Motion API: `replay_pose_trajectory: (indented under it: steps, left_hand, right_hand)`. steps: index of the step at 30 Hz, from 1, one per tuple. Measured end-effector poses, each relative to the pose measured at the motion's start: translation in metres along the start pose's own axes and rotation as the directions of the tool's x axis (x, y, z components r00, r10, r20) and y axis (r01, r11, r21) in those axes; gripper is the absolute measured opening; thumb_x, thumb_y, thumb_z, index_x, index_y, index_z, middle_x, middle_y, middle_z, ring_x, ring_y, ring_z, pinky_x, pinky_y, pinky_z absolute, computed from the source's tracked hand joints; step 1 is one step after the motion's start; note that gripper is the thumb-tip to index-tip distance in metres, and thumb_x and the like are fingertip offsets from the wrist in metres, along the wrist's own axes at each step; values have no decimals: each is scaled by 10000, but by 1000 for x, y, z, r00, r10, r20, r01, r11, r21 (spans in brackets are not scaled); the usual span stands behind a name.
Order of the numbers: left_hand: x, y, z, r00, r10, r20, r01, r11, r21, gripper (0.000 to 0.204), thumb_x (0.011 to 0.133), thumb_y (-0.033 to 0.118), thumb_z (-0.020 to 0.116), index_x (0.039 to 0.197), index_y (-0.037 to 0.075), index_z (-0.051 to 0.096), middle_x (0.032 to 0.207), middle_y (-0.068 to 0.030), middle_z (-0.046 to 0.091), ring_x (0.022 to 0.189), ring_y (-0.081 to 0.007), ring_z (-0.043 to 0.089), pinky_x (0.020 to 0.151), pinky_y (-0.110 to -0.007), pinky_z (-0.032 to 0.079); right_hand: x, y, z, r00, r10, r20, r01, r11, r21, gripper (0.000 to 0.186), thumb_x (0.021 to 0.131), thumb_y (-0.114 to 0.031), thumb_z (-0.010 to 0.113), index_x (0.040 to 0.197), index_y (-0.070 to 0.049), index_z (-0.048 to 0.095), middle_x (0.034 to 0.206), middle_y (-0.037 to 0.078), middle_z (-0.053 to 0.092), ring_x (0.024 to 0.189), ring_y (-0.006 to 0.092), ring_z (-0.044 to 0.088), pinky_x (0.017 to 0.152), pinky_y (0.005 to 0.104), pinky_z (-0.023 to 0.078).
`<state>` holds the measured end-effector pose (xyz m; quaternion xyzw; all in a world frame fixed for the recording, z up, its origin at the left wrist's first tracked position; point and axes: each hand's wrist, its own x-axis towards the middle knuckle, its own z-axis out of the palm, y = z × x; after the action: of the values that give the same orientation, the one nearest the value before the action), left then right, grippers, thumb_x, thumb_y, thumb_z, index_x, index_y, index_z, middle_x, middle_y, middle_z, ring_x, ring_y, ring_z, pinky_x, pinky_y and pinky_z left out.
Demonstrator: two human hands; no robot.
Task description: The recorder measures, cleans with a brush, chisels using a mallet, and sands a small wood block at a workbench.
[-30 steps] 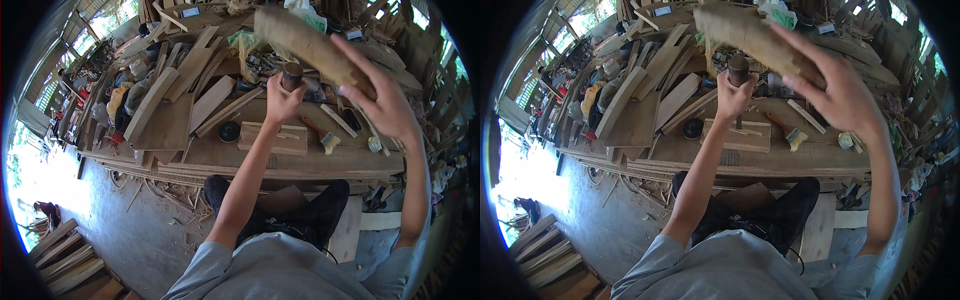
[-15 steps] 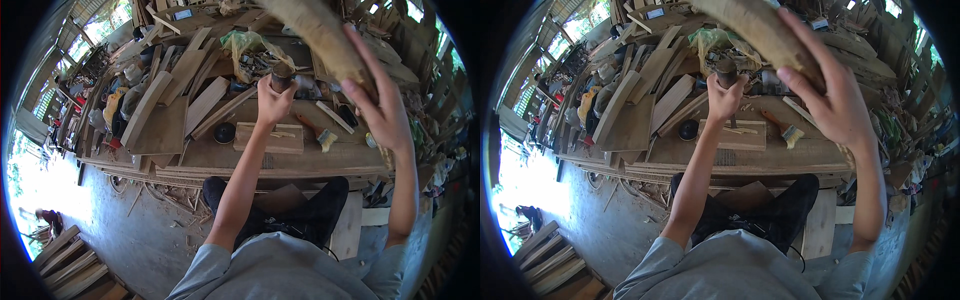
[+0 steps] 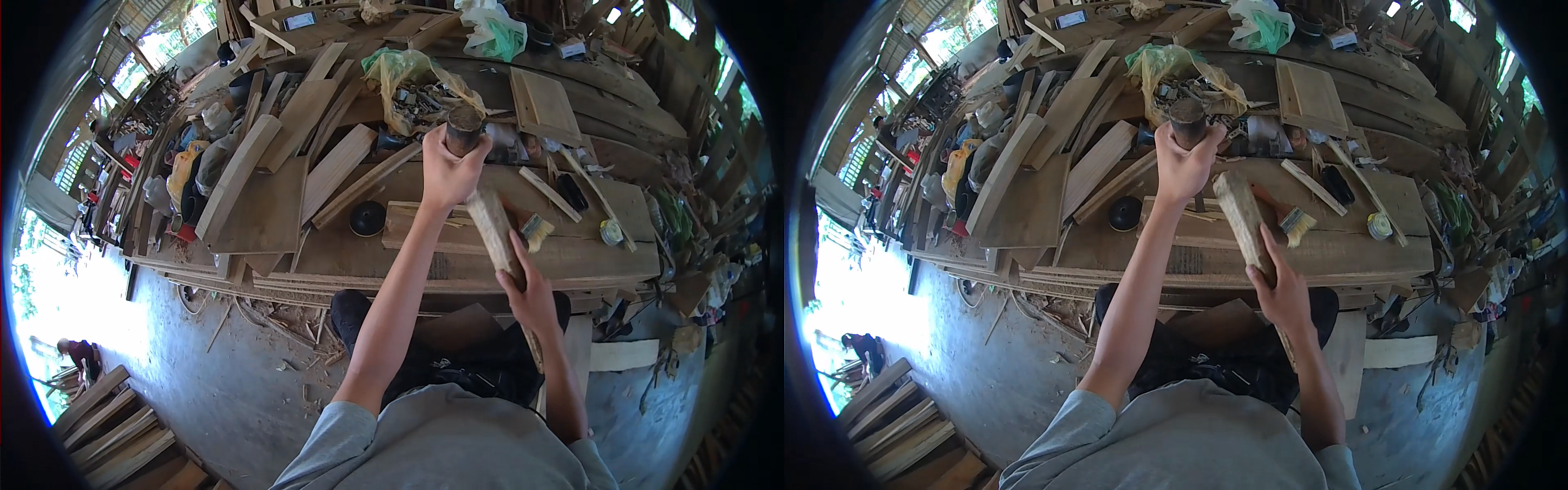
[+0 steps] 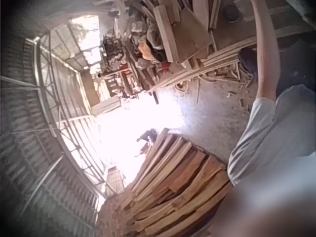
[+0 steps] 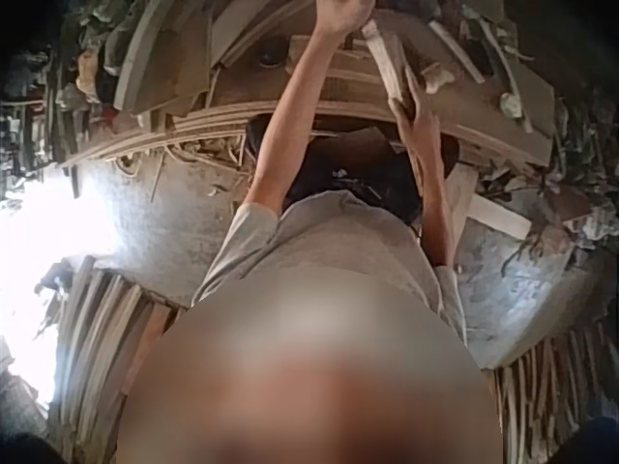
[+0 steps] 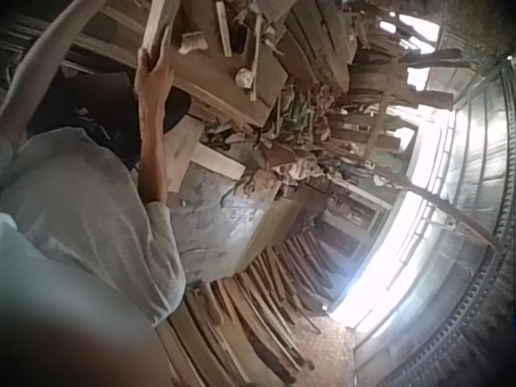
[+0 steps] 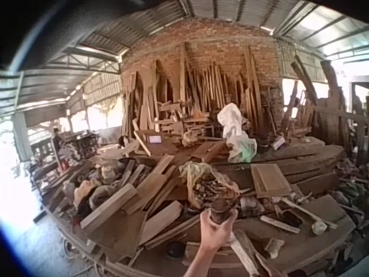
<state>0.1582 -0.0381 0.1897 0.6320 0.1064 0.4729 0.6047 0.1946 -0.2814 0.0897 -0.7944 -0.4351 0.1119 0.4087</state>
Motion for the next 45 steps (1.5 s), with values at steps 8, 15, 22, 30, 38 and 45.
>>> replay_pose_trajectory:
  steps: [8,15,22,30,38,45]
  left_hand:
    - [-11,-1,-11,1000,19,2,-19,999,-46,237,885,63,768,741,43,581,680,71,545,650,-26,457,587,-249,386]
    - [27,-2,-57,986,-154,56,164,935,-315,256,911,60,754,812,124,527,595,56,478,470,-69,415,464,-251,290]
    - [37,-43,-171,893,-292,-343,38,807,-589,344,1006,250,751,815,167,478,619,68,386,499,-77,351,535,-287,324]
    - [37,9,-135,875,-46,-482,-11,993,-115,341,1006,301,798,841,89,588,642,49,529,507,-57,499,445,-243,364]
    - [46,-2,-94,907,130,-400,-84,988,131,435,1018,277,782,707,34,601,642,70,546,623,-28,445,569,-250,355]
    - [41,6,-73,922,185,-340,-100,963,252,406,1013,237,781,722,24,593,638,57,540,619,-37,437,563,-258,364]
  right_hand:
    - [-9,1,37,999,20,51,-17,997,-72,766,1018,-267,680,1681,-309,299,1331,229,710,1104,489,703,961,570,592]
    - [-18,2,49,999,44,-4,-44,988,-150,796,1029,-263,662,1689,-325,221,1291,236,728,1001,504,729,912,593,615]
    - [-17,3,56,999,47,18,-43,980,-193,800,1030,-261,660,1689,-320,210,1267,240,737,956,480,748,882,587,626]
    - [-18,5,57,999,34,-11,-36,988,-152,797,1026,-251,670,1688,-304,229,1364,221,699,1058,469,733,903,570,628]
    - [-18,0,55,999,42,13,-39,986,-164,794,1030,-248,669,1689,-308,230,1381,202,697,1069,467,731,906,558,633]
    - [-17,2,54,999,45,14,-42,988,-151,793,1028,-252,674,1687,-320,239,1383,200,697,1053,465,737,891,552,639]
